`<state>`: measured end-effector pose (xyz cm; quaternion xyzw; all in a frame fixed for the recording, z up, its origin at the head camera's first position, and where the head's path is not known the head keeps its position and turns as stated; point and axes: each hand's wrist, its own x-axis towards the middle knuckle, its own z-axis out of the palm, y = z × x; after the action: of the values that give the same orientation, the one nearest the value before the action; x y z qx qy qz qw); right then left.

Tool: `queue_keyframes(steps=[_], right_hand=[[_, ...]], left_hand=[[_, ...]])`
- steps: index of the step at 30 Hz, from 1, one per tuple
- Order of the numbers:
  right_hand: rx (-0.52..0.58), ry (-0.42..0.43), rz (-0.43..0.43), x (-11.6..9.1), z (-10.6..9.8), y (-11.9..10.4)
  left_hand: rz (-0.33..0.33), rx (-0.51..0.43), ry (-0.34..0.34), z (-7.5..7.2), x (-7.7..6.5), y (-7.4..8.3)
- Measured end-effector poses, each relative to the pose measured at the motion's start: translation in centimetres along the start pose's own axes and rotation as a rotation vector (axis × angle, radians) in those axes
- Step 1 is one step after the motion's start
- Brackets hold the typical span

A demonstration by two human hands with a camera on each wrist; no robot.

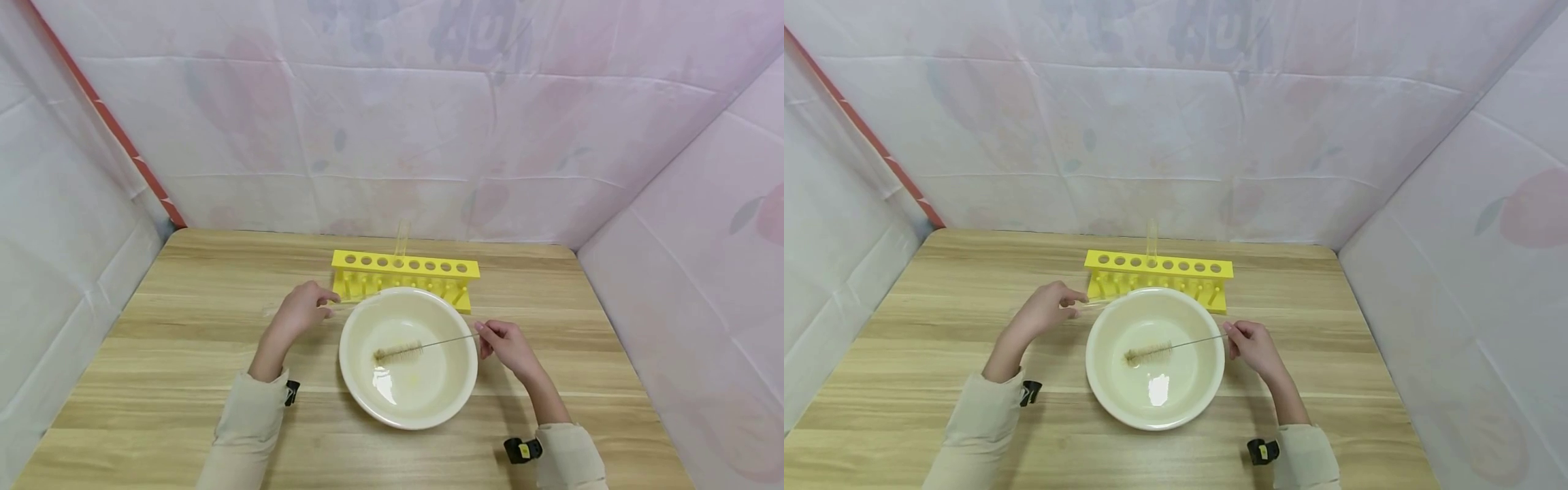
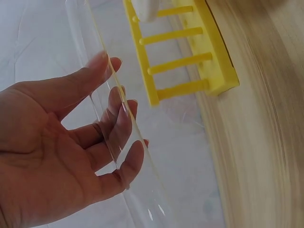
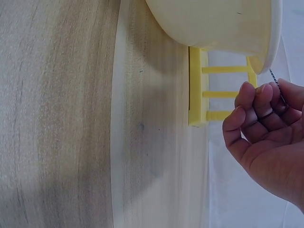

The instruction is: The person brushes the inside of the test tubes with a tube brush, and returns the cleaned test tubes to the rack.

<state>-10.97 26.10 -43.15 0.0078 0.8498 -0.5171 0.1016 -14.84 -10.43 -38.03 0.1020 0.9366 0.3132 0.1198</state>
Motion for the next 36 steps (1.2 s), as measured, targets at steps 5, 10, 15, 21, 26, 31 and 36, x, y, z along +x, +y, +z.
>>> queue_keyframes(steps=[5,10,15,21,26,31,36], right_hand=[[0.041,-0.001,-0.012,0.0,-0.1,0.2],[0.071,-0.009,-0.005,-0.3,-0.2,-0.4],[0.095,0.009,0.010,-0.2,-0.5,0.4],[0.111,0.032,0.005,-0.2,-0.7,0.6],[0.136,0.042,0.026,-0.3,-0.9,0.4],[0.255,0.052,0.038,-0.4,-1.5,0.1],[0.441,0.070,0.028,-0.5,-2.2,-0.4]], left_hand=[[0.055,0.040,0.027,0.0,-0.3,-0.2],[0.082,0.050,0.038,0.0,-0.4,-0.2],[0.084,0.046,0.031,0.0,-0.4,-0.3],[0.068,0.056,0.033,0.0,-0.5,-0.3],[0.033,0.054,0.037,0.1,-0.6,-0.2],[0.005,0.047,0.027,0.2,-0.6,-0.2],[-0.020,0.051,0.026,0.3,-0.7,-0.3]])
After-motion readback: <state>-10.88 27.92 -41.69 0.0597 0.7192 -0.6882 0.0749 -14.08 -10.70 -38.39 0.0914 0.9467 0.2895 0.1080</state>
